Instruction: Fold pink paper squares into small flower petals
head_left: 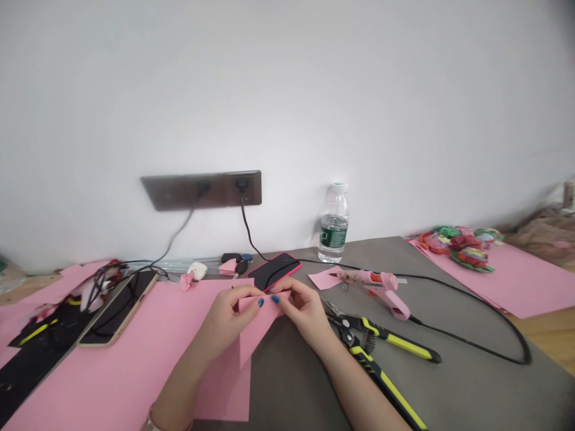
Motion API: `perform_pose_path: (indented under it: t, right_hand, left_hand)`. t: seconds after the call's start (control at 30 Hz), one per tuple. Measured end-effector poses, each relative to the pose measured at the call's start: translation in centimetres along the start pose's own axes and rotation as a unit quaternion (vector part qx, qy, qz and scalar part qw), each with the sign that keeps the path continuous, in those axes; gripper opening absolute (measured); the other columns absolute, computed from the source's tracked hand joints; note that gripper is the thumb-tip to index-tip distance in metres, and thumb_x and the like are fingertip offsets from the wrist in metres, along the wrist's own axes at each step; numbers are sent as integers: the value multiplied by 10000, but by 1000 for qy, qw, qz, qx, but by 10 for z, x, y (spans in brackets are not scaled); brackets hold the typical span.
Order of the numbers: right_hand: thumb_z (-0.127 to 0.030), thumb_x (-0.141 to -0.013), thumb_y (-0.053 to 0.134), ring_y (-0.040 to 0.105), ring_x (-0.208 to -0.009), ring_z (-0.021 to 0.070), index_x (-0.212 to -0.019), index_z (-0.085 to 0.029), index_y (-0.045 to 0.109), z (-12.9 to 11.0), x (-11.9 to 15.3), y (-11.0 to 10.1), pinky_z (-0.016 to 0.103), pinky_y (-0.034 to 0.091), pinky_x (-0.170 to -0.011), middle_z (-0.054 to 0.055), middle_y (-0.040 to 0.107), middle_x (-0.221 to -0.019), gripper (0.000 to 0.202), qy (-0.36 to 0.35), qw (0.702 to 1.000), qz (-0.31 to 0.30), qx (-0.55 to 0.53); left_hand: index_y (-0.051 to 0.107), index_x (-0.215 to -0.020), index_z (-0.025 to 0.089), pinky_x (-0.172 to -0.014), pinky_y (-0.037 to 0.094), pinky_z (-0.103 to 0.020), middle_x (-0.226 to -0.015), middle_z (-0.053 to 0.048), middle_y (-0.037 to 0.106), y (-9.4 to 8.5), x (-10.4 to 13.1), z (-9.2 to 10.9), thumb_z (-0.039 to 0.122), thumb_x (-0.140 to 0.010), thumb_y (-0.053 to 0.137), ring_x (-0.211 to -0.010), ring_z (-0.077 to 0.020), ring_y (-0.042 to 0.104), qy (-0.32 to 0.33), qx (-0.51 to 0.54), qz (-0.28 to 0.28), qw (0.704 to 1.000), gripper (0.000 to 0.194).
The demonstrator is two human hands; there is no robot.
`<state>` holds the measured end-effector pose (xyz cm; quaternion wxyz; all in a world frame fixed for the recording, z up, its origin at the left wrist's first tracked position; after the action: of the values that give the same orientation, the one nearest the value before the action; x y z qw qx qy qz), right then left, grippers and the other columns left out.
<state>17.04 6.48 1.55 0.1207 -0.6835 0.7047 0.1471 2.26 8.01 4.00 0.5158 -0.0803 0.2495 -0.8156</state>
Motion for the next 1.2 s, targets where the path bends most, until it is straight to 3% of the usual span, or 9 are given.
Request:
perform_pose_path:
  t: [0.1, 0.27, 0.47, 0.63, 0.73, 0.8, 0.93, 1.03, 1.2]
  right_hand:
    - [-212, -820, 613, 568, -687, 163, -780, -190, 641, 2, 1, 8, 260, 431, -597, 18, 615, -738, 54, 19, 999, -23, 43]
    - [-111, -801, 560, 574, -732, 171, -767, -196, 615, -17, 2, 9, 280, 433, -664, 20, 609, -763, 107, -71, 991, -3, 110]
    - [-69, -768, 574, 575, -733, 173, -716, -209, 580, -29, 3, 5, 302, 399, -709, 3, 622, -736, 149, -123, 981, 17, 150]
    - [-116, -771, 577, 535, -711, 169, -693, -209, 540, -17, 0, -17, 286, 396, -667, -2, 557, -717, 127, -95, 988, 73, 99]
    - [-174, -779, 600, 505, -687, 164, -685, -210, 533, -9, -1, -33, 283, 398, -655, -4, 526, -704, 121, -74, 986, 139, 49]
    - [-229, -811, 606, 524, -716, 172, -751, -213, 565, -6, -1, -34, 291, 418, -677, 10, 551, -741, 74, -56, 988, 144, 13]
    - [-377, -825, 651, 578, -836, 209, -992, -223, 616, -7, -1, -13, 326, 455, -759, 56, 627, -896, 230, -36, 997, 69, -24]
    - [-439, -839, 642, 537, -697, 175, -830, -206, 623, -3, 1, -4, 279, 426, -627, 27, 593, -759, 233, 7, 999, 40, -33]
    - [-469, -848, 625, 414, -560, 115, -710, -190, 539, 5, 2, 2, 230, 330, -517, -27, 486, -643, 323, 63, 997, -7, -51]
  left_hand:
    - [664, -801, 209, -748, 471, -286, -836, -14, 696, -2, -3, 3, 199, -865, 565, -835, -191, 637, 39, -57, 41, 997, 119]
    - [601, -805, 208, -756, 472, -269, -834, -13, 613, 1, 2, 19, 190, -914, 522, -823, -160, 602, 144, -88, 66, 983, 136]
    - [633, -810, 218, -755, 476, -255, -810, -6, 650, -4, 5, 21, 162, -891, 571, -817, -155, 613, 159, -81, 86, 980, 116]
    - [649, -791, 221, -741, 478, -242, -807, -1, 658, -30, 8, 20, 158, -863, 597, -810, -150, 612, 164, -47, 140, 975, 109]
    - [641, -774, 217, -749, 477, -256, -795, 0, 645, -58, 12, 18, 176, -846, 600, -798, -159, 601, 149, -1, 216, 965, 93]
    - [642, -775, 214, -763, 475, -270, -790, -5, 642, -66, 13, 15, 196, -836, 608, -806, -169, 599, 121, 28, 240, 963, 72]
    - [651, -760, 203, -774, 482, -291, -782, -21, 658, -46, 6, 9, 251, -810, 634, -820, -191, 610, 74, 68, 191, 977, 71]
    - [664, -796, 197, -781, 472, -295, -818, -35, 674, -22, 2, 2, 279, -814, 629, -851, -200, 608, 19, 76, 123, 989, 90]
    - [614, -737, 179, -605, 369, -238, -713, 4, 569, 11, 2, -3, 289, -848, 576, -688, -147, 510, -47, 66, -60, 995, 161]
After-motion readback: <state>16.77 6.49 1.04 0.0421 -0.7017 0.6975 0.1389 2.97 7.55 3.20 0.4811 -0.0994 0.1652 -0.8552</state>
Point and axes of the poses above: each hand's wrist, its own x-axis away from the middle knuckle, its own y-axis out of the palm, z = x × y, the point moved 8 cm from there along -x, towards the middle knuckle
